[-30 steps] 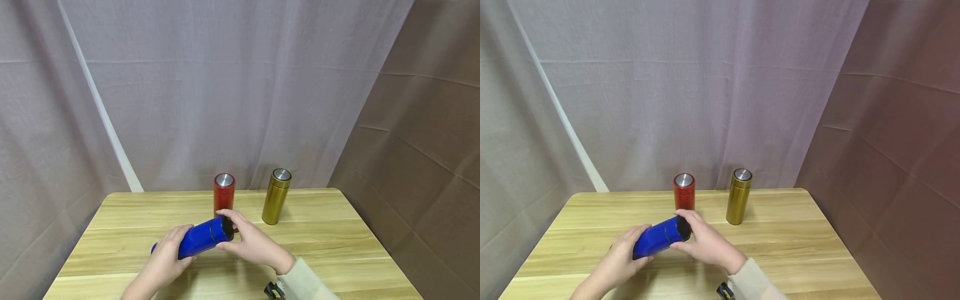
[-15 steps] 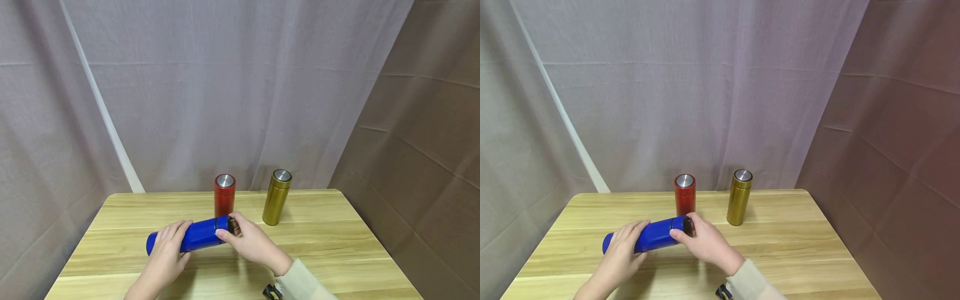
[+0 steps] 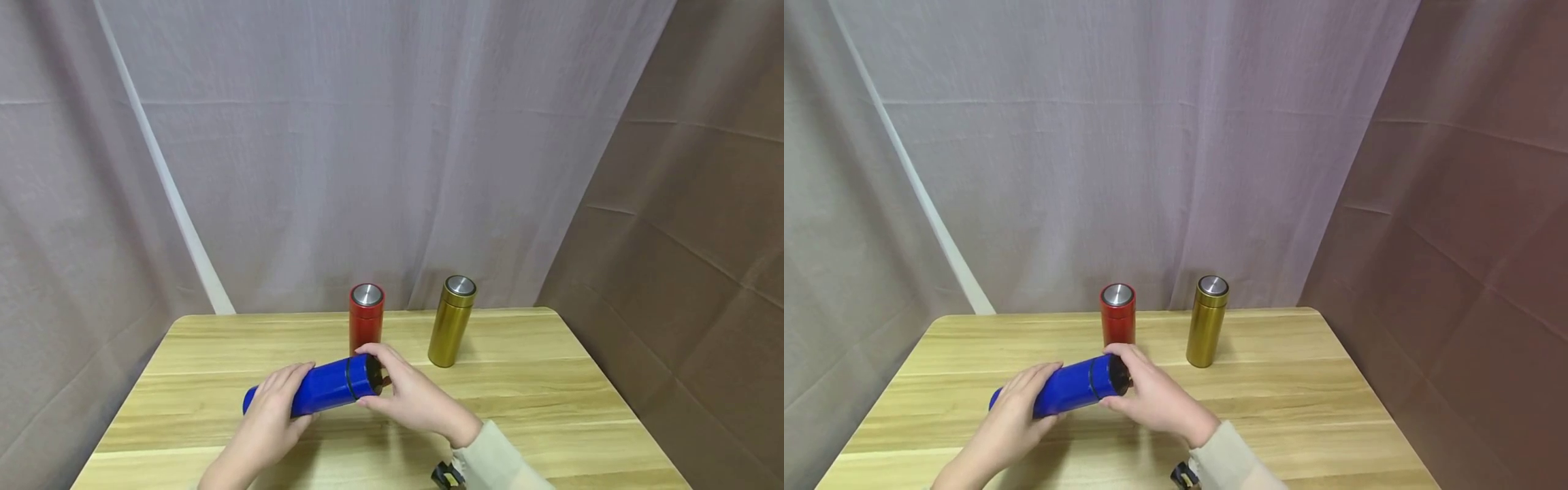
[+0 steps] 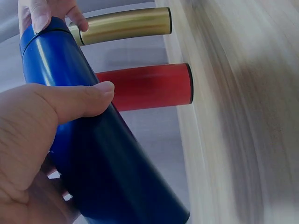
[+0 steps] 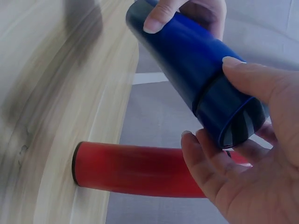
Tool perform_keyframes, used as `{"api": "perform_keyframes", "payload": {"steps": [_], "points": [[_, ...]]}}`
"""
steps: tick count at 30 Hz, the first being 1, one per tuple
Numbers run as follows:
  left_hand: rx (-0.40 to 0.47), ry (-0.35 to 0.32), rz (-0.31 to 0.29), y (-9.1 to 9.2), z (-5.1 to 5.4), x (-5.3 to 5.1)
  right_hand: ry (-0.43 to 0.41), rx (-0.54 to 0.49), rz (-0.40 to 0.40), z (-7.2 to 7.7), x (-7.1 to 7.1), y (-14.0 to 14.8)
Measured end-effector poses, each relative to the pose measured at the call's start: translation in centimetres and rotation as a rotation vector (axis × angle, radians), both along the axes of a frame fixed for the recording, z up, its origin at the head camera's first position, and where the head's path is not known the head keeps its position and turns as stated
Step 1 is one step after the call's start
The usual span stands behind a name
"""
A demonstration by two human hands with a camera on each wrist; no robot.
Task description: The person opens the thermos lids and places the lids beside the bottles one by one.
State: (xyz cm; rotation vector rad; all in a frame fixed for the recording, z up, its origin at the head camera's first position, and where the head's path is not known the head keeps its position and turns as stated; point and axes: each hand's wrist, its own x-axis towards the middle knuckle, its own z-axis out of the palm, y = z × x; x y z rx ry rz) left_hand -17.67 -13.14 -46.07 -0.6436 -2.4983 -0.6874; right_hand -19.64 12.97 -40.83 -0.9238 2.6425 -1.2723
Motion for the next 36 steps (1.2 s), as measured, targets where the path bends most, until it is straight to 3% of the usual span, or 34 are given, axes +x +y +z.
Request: {"api": "perform_keyframes", "payload": {"steps": [4, 11, 16, 27, 33, 36], "points": [[0.011, -0.015, 0.002, 0.04, -0.15, 0.12, 0.000, 0.019, -0.020, 0.00, 0.12, -0.12], [-0.002, 0.010, 0.021, 0.20, -0.26, 0.23, -0.081, 0.046, -0.171, -0.21, 0.26, -0.56], [-0.017, 0.037, 0.017, 0.27, -0.14, 0.19, -0.077, 0.069, -0.226, -0.50, 0.19, -0.62], [-0.030, 0.023, 0.013, 0.22, -0.08, 0.19, -0.091, 0.056, -0.179, -0.44, 0.05, -0.43], [-0.033, 0.022, 0.012, 0.19, -0.16, 0.12, -0.064, 0.032, -0.117, -0.36, 0.22, -0.18], [-0.018, -0.004, 0.013, 0.15, -0.26, 0.16, -0.011, 0.030, -0.061, -0.16, 0.29, -0.14]]}}
